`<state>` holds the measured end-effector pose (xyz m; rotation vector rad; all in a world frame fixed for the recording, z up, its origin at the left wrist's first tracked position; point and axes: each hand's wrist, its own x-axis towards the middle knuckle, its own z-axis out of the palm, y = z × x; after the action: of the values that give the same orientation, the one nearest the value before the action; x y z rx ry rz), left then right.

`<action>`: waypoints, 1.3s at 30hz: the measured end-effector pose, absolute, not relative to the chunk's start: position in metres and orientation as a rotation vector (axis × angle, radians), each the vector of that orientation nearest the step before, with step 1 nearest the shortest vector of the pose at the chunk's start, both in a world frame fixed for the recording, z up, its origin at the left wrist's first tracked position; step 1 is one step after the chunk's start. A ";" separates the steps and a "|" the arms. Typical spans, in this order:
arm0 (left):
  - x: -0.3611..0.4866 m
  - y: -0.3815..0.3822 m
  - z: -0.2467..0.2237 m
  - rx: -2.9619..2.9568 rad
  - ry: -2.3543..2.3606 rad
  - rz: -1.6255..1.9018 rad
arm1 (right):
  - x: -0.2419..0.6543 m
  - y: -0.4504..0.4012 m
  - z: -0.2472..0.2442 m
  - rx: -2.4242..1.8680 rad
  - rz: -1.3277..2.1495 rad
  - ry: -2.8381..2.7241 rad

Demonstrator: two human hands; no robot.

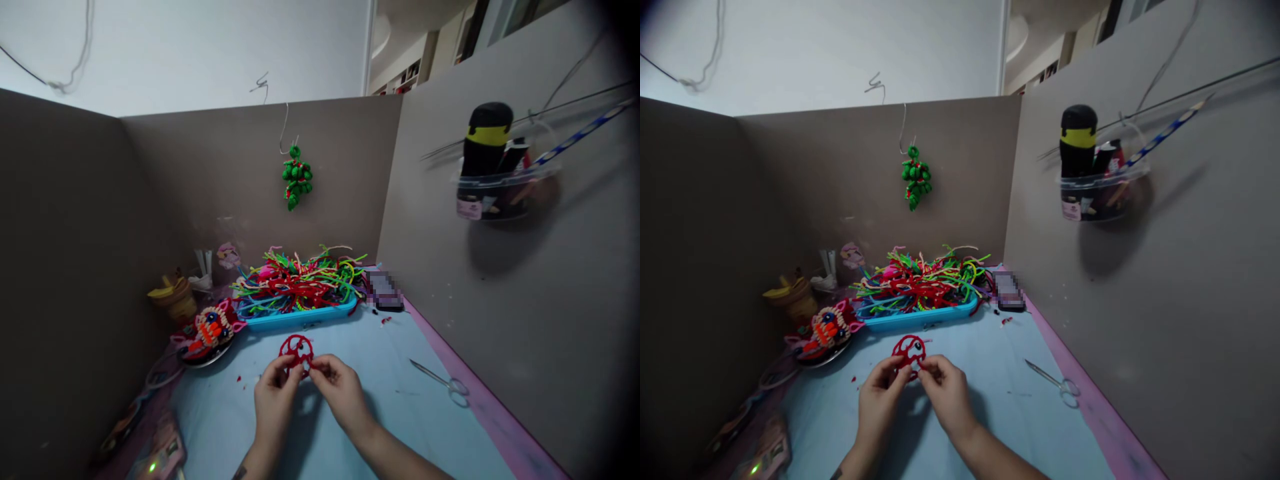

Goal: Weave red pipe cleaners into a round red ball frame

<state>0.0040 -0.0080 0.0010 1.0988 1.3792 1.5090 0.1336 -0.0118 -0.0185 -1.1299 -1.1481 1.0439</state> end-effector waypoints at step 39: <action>0.003 -0.001 0.011 1.457 1.326 1.114 | 0.154 -0.012 -0.001 -1.007 0.619 -1.485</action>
<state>0.0026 -0.0006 0.0113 1.4569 1.3262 1.1145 0.1539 -0.0125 -0.0012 -1.0071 -1.4853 0.6186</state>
